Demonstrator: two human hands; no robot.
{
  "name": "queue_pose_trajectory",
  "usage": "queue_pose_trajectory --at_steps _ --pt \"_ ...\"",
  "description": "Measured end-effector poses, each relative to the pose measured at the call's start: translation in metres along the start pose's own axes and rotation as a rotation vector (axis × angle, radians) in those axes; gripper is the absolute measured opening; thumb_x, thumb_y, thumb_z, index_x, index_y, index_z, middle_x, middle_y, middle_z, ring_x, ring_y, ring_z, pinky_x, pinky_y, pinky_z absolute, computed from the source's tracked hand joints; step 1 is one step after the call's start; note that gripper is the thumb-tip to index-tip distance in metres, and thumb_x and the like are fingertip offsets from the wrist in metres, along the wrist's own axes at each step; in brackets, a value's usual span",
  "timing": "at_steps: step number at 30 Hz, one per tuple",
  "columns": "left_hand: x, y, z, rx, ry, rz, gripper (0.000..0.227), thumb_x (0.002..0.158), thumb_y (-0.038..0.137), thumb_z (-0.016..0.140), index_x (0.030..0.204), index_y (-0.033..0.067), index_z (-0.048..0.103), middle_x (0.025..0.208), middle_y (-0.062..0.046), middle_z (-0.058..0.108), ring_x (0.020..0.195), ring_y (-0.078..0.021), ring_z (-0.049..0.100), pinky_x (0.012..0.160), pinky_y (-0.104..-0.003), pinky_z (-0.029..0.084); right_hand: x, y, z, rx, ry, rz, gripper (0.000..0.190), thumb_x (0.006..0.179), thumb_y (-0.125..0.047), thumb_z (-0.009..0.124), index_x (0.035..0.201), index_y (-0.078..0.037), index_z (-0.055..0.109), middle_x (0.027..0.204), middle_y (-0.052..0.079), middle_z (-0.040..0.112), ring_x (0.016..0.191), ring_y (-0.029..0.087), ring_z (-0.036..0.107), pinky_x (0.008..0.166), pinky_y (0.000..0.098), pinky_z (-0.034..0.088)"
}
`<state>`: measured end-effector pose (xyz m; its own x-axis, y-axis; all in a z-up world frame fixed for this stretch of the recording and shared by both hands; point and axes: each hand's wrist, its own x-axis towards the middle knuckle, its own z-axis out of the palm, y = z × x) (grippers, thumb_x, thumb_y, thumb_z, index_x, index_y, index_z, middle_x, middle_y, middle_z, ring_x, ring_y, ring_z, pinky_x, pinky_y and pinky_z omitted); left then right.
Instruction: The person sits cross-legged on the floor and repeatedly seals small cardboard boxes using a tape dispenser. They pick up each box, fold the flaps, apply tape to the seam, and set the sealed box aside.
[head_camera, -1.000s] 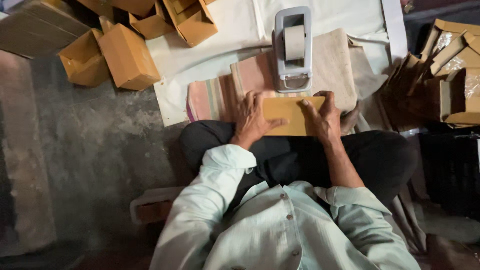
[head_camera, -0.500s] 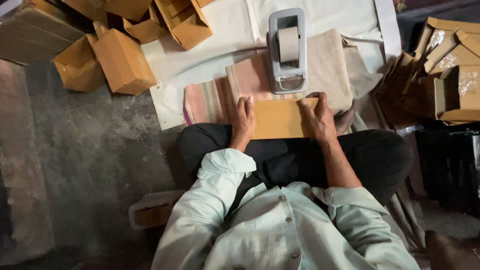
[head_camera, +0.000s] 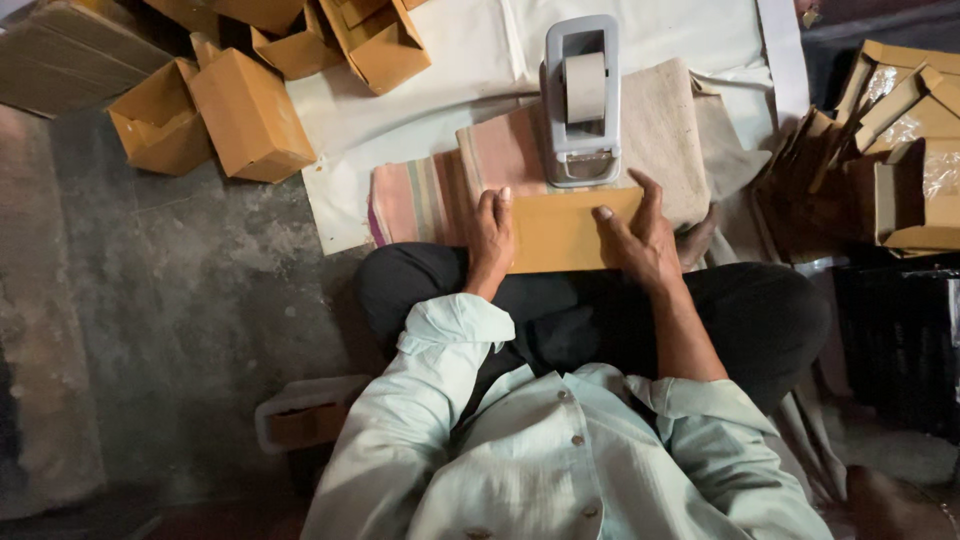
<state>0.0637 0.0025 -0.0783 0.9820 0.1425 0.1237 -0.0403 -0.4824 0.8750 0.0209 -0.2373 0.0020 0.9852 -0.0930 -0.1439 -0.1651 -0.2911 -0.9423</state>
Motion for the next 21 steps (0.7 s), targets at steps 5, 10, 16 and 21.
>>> queue_pose_trajectory --at_steps 5,10,16,21 --pt "0.003 -0.014 0.003 -0.047 0.051 -0.039 0.041 0.110 0.038 0.047 0.101 0.0011 0.061 0.090 -0.021 0.065 0.085 -0.0368 0.063 0.077 -0.045 0.049 -0.005 0.003 0.001 0.017 -0.023 0.053 0.083 0.100 -0.035 0.068 0.163 -0.010 0.020 0.101 0.022 0.070 0.087 0.027 0.068 0.078 0.0356 0.055" --pt "0.003 -0.013 0.003 -0.149 0.032 -0.130 0.042 0.110 0.040 0.044 0.100 0.0013 0.058 0.087 -0.019 0.063 0.081 -0.0350 0.061 0.075 -0.044 0.049 -0.027 0.023 0.007 0.183 0.070 -0.034 0.067 0.103 -0.030 0.065 0.158 -0.005 0.036 0.116 0.015 0.070 0.105 0.021 0.072 0.087 0.0336 0.058" --pt "0.001 -0.005 -0.002 -0.115 0.027 -0.155 0.043 0.109 0.041 0.043 0.099 0.0021 0.058 0.084 -0.021 0.061 0.079 -0.0374 0.060 0.073 -0.045 0.047 -0.027 0.027 0.001 0.344 0.030 0.052 0.061 0.105 -0.024 0.063 0.160 -0.007 0.044 0.084 0.005 0.061 0.058 0.012 0.051 0.049 0.0255 0.040" --pt "0.000 -0.028 0.003 -0.078 0.040 -0.124 0.049 0.109 0.046 0.041 0.100 0.0018 0.060 0.088 -0.020 0.064 0.084 -0.0384 0.063 0.074 -0.045 0.048 -0.028 -0.003 0.001 0.369 -0.017 0.063 0.064 0.099 -0.022 0.065 0.157 -0.011 0.040 0.070 0.001 0.056 0.047 0.010 0.049 0.040 0.0258 0.039"
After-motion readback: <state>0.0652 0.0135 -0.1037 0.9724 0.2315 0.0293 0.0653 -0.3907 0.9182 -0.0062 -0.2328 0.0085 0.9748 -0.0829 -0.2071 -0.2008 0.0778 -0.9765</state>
